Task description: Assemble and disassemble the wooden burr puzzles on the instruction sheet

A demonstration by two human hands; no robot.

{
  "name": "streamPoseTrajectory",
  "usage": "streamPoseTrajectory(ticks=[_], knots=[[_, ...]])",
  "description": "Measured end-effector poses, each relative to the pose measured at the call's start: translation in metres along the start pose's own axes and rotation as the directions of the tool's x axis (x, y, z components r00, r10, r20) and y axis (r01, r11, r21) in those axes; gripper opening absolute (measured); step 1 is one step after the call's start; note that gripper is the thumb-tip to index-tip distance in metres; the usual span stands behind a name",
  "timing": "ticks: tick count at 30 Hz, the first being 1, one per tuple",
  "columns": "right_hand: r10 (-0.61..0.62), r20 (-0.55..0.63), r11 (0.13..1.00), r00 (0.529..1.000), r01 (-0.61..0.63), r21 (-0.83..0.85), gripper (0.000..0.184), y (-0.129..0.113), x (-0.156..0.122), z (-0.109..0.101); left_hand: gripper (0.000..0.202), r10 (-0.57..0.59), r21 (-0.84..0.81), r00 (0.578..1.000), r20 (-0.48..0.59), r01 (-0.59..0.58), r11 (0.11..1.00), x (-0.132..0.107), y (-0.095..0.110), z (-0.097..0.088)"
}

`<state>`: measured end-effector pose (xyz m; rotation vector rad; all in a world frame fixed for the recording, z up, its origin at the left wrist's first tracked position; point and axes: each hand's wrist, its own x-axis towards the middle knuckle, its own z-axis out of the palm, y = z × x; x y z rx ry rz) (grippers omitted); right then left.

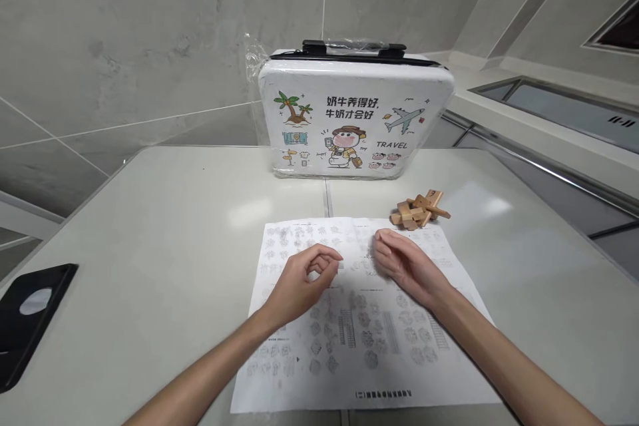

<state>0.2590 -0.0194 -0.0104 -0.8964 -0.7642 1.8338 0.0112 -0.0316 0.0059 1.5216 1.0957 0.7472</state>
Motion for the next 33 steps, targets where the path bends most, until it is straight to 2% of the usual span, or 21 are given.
streamPoseTrajectory(ticks=[4,9,24,33], knots=[[0.002,0.020,0.994,1.000,0.000,-0.108,0.032,-0.0006,-0.0030,0.0047,0.030,-0.009,0.046,0.998,0.068,0.006,0.999,0.0004,0.0008,-0.0003],[0.038,0.024,0.994,0.999,-0.035,-0.107,0.031,-0.0023,-0.0009,0.0041,0.025,0.011,0.107,0.989,0.147,-0.027,0.994,0.0012,-0.0014,0.0000],[0.063,-0.020,0.995,0.998,-0.064,-0.080,0.032,-0.0066,0.0020,0.0077,0.025,-0.025,0.136,0.985,0.173,0.001,0.991,0.0018,-0.0024,-0.0013],[0.080,0.023,0.993,0.997,-0.077,-0.086,0.031,-0.0024,0.0031,0.0009,0.023,-0.033,0.125,0.985,0.167,0.012,0.992,0.0015,-0.0006,-0.0013]])
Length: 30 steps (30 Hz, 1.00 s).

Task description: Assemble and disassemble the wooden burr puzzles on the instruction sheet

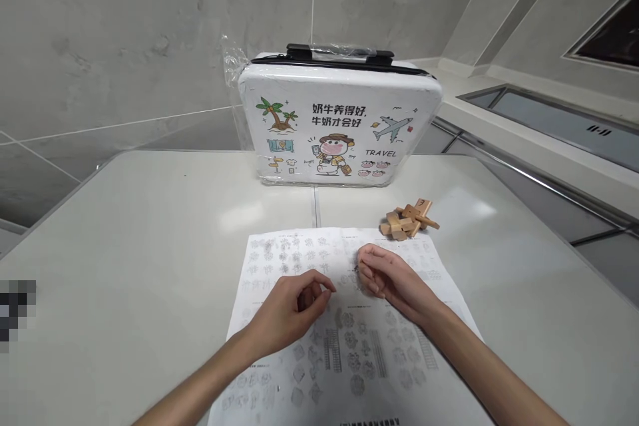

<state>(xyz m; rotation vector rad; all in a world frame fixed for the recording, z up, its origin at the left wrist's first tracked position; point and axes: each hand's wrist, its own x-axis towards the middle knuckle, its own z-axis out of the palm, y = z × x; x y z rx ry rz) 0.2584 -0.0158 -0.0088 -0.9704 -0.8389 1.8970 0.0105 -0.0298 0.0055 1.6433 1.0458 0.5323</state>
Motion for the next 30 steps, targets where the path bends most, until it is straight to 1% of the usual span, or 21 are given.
streamPoseTrajectory(ticks=[9,17,30], knots=[[0.004,0.008,1.000,1.000,-0.004,0.000,0.031,0.0003,0.0009,0.0004,0.024,-0.012,0.018,1.000,0.000,0.012,1.000,0.0000,-0.0008,-0.0003],[0.014,-0.007,0.999,1.000,-0.014,-0.036,0.032,-0.0023,0.0002,0.0005,0.026,-0.024,0.028,1.000,-0.005,0.024,0.999,0.0006,-0.0005,-0.0005],[0.020,-0.016,0.999,1.000,-0.020,-0.042,0.033,-0.0033,0.0015,0.0016,0.030,-0.041,0.034,0.999,-0.001,0.041,0.999,0.0013,0.0011,-0.0009]])
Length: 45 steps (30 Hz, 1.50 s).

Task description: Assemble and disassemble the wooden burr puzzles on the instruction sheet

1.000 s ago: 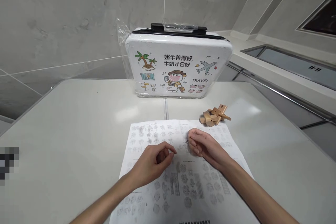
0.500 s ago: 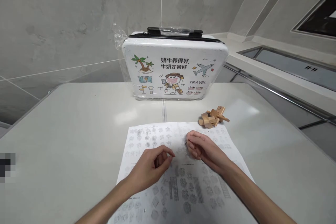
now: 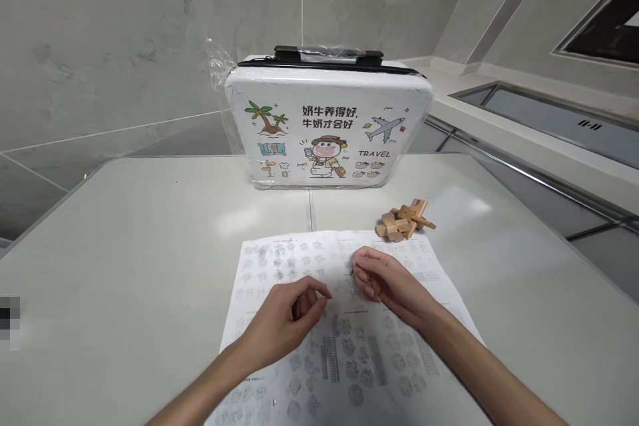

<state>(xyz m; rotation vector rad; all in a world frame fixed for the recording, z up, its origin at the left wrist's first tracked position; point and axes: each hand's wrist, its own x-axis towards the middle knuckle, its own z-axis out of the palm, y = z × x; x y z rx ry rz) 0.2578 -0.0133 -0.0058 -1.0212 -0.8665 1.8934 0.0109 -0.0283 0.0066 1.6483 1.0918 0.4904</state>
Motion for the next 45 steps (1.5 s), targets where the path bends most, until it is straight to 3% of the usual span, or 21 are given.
streamPoseTrajectory(ticks=[28,39,45], knots=[[-0.017,-0.003,1.000,1.000,0.017,0.011,0.034,-0.0006,0.0003,-0.0016,0.029,0.006,0.015,1.000,-0.010,-0.006,1.000,0.0008,0.0028,0.0008],[-0.017,-0.013,1.000,1.000,0.017,0.022,0.036,-0.0009,0.0010,-0.0009,0.039,0.005,0.032,1.000,0.002,-0.006,0.999,0.0010,0.0061,-0.0012],[-0.119,-0.061,0.990,0.991,0.124,0.068,0.036,-0.0011,0.0007,-0.0028,0.039,0.007,0.027,1.000,0.004,-0.007,1.000,0.0009,0.0052,-0.0014]])
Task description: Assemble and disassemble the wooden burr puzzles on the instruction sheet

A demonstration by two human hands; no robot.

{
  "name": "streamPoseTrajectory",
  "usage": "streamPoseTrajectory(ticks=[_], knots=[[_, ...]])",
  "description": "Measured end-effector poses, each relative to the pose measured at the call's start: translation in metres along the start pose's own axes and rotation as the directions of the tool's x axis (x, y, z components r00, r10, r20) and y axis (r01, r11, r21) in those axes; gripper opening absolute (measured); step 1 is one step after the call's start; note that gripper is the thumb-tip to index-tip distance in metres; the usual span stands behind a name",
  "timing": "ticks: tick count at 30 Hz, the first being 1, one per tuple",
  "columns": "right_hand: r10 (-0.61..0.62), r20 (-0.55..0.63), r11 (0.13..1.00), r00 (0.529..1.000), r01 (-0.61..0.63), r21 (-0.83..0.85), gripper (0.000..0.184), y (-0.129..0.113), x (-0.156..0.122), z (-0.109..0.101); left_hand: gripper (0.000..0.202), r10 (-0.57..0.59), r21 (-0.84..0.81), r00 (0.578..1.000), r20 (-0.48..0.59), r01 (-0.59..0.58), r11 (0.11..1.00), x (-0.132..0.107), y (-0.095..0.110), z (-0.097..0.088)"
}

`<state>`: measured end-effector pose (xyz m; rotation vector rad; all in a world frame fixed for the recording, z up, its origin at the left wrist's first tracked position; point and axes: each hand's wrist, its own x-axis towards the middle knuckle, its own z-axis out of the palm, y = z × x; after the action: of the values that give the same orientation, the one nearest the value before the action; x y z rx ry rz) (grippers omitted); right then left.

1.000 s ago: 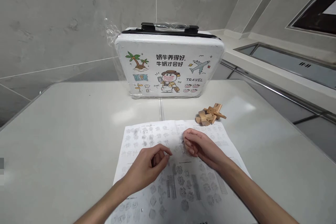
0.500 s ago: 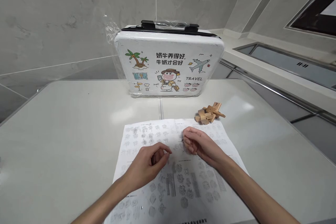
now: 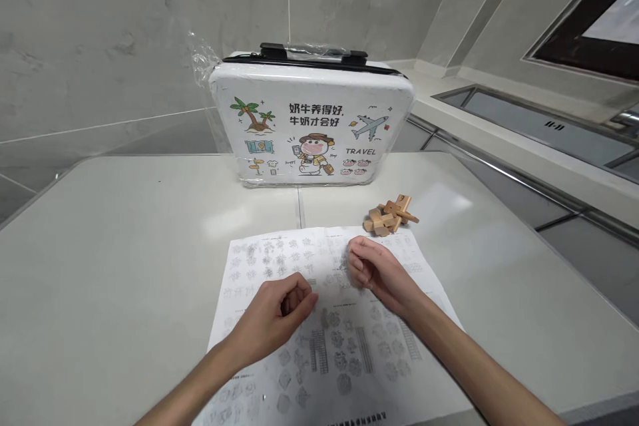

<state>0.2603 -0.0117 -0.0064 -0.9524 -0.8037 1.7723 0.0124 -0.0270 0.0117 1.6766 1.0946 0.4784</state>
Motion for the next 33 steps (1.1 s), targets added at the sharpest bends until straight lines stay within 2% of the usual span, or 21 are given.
streamPoseTrajectory(ticks=[6,10,15,19,25,28,33], knots=[[-0.203,-0.116,0.973,0.972,0.214,0.089,0.040,-0.001,0.006,-0.012,0.040,0.004,-0.001,1.000,0.011,-0.004,1.000,0.000,-0.002,0.000],[-0.264,-0.159,0.933,0.951,0.294,0.207,0.052,-0.011,0.005,-0.019,0.039,0.000,-0.006,1.000,0.014,0.000,1.000,0.001,-0.004,0.000],[-0.235,-0.213,0.836,0.948,0.309,0.454,0.056,-0.022,0.003,-0.030,0.037,0.000,0.001,1.000,0.018,0.000,1.000,0.001,-0.005,0.000],[-0.222,-0.245,0.787,0.944,0.322,0.527,0.050,-0.024,0.005,-0.045,0.037,0.003,-0.005,1.000,0.018,-0.003,1.000,0.000,-0.006,0.001],[-0.175,-0.196,0.729,0.965,0.261,0.633,0.046,-0.022,0.012,-0.069,0.037,0.014,-0.001,1.000,0.014,-0.014,1.000,0.001,-0.008,0.001],[-0.158,-0.146,0.736,0.977,0.215,0.643,0.041,-0.023,0.013,-0.078,0.037,0.010,0.003,1.000,0.017,-0.010,1.000,0.001,-0.007,0.001],[-0.161,-0.133,0.816,0.978,0.207,0.540,0.036,-0.027,0.015,-0.083,0.037,-0.006,-0.003,1.000,0.025,0.006,1.000,0.000,-0.004,0.000]])
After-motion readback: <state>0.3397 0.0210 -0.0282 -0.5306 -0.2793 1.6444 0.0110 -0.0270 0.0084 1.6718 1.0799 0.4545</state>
